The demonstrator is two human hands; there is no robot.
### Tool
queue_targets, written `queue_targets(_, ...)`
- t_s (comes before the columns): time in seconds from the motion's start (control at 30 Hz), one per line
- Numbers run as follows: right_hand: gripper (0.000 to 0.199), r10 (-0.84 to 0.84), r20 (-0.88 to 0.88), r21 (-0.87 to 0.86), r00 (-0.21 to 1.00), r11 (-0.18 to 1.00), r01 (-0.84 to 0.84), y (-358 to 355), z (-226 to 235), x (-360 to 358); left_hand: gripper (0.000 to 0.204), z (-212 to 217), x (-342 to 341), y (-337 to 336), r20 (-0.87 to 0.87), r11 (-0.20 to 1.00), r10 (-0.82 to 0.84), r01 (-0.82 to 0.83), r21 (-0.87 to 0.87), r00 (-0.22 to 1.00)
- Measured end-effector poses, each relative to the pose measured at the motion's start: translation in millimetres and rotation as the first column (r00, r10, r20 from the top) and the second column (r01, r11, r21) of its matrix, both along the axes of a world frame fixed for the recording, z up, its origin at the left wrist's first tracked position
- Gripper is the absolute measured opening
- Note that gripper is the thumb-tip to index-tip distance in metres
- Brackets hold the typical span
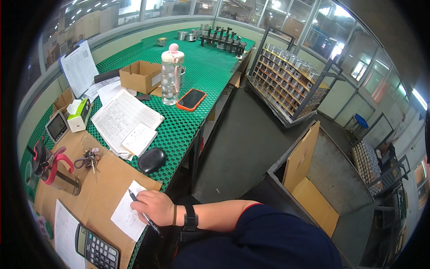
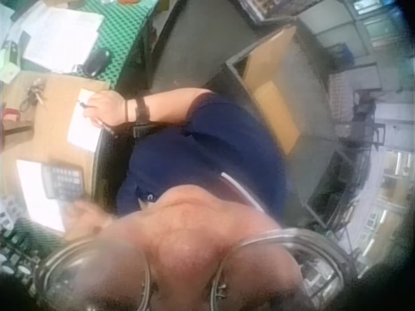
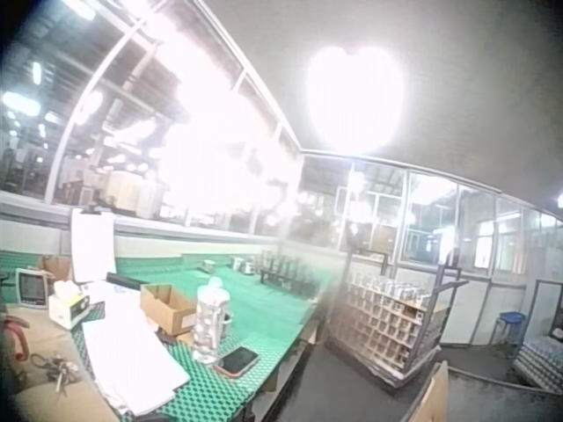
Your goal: The person counts metal pistons, uses a calculator to determine totals, and records the information on a production log sheet.
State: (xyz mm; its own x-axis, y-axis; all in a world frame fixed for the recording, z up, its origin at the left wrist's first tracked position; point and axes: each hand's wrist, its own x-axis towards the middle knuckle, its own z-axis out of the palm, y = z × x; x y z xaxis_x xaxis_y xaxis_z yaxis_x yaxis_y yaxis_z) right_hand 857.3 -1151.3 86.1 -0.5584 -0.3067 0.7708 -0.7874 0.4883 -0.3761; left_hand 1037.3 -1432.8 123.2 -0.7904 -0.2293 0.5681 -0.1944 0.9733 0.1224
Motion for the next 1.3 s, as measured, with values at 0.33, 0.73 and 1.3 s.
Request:
queue_targets(0.33,0.030,-0.011,0.005,0.003,1.000,1.000,0.011,-0.9,-1.4,0.8,0.045,3.0,0.0,0.7,-0.018,0.998,-0.010,0.008,-0.068,1.000)
queue_targets(0.73,0.034,-0.014,-0.026,0.012,1.000,1.000,0.014,-3.4,-7.1,-2.3,0.037,38.1,-4.6,25.2,-0.049,0.978,0.033,-0.043,-0.204,0.998)
queue_targets(1.3,0.020,-0.030,0.023,0.069,0.999,0.997,0.028,-7.6,-12.7,-0.4,0.033,-76.5,-8.2,-129.6,0.330,0.686,0.015,0.230,-0.690,0.944)
